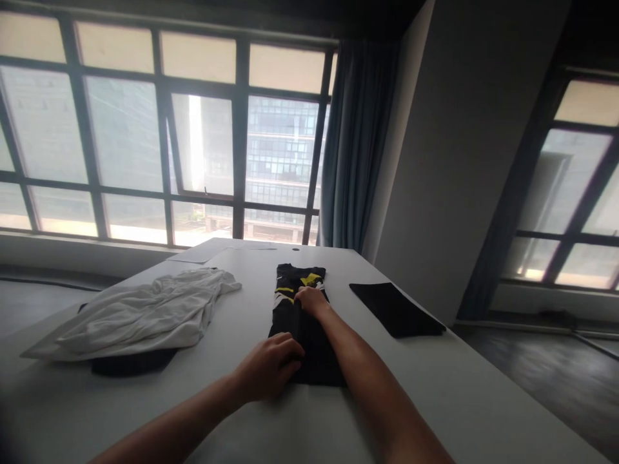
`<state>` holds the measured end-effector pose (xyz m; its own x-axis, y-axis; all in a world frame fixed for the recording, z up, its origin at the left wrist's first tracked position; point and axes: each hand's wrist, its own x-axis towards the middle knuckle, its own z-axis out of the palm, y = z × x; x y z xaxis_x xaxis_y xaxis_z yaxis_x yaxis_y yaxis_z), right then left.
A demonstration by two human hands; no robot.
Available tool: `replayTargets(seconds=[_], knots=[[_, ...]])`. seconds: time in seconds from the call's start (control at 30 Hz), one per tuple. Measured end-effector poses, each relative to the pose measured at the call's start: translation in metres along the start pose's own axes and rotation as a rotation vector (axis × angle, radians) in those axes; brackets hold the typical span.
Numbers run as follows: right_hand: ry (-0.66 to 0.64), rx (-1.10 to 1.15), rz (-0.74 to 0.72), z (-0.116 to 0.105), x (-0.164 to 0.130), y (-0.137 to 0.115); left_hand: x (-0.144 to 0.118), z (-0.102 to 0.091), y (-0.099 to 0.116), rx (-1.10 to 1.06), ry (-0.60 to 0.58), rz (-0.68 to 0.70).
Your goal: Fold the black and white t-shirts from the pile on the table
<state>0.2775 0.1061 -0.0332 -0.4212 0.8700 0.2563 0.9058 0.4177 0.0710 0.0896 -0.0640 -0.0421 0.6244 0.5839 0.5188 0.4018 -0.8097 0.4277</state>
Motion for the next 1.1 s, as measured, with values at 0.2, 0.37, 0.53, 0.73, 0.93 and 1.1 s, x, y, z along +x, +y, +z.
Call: replayTargets(seconds=[0.2,0.37,0.53,0.73,0.93,1.1], knots=[[-0.011,0.058,0.137,0.017,-0.013,0.014,0.000,-0.020,-0.006,0.178,-0.186,-0.124],[-0.002,0.113,0.308,0.021,-0.014,0.020,-0.008,-0.039,-0.021,0.256,-0.420,-0.256],[-0.061,0.259,0.231,0.020,-0.018,0.020,-0.008,-0.038,-0.020,0.202,-0.425,-0.269],[-0.117,0.334,0.038,0.006,-0.028,0.014,-0.008,-0.038,-0.013,0.091,-0.436,-0.253],[0.029,0.211,0.255,0.002,-0.028,0.006,-0.009,-0.031,-0.016,0.086,-0.340,-0.223],[-0.282,0.196,0.262,0.022,-0.033,0.005,-0.013,-0.032,-0.034,0.118,-0.382,-0.182]])
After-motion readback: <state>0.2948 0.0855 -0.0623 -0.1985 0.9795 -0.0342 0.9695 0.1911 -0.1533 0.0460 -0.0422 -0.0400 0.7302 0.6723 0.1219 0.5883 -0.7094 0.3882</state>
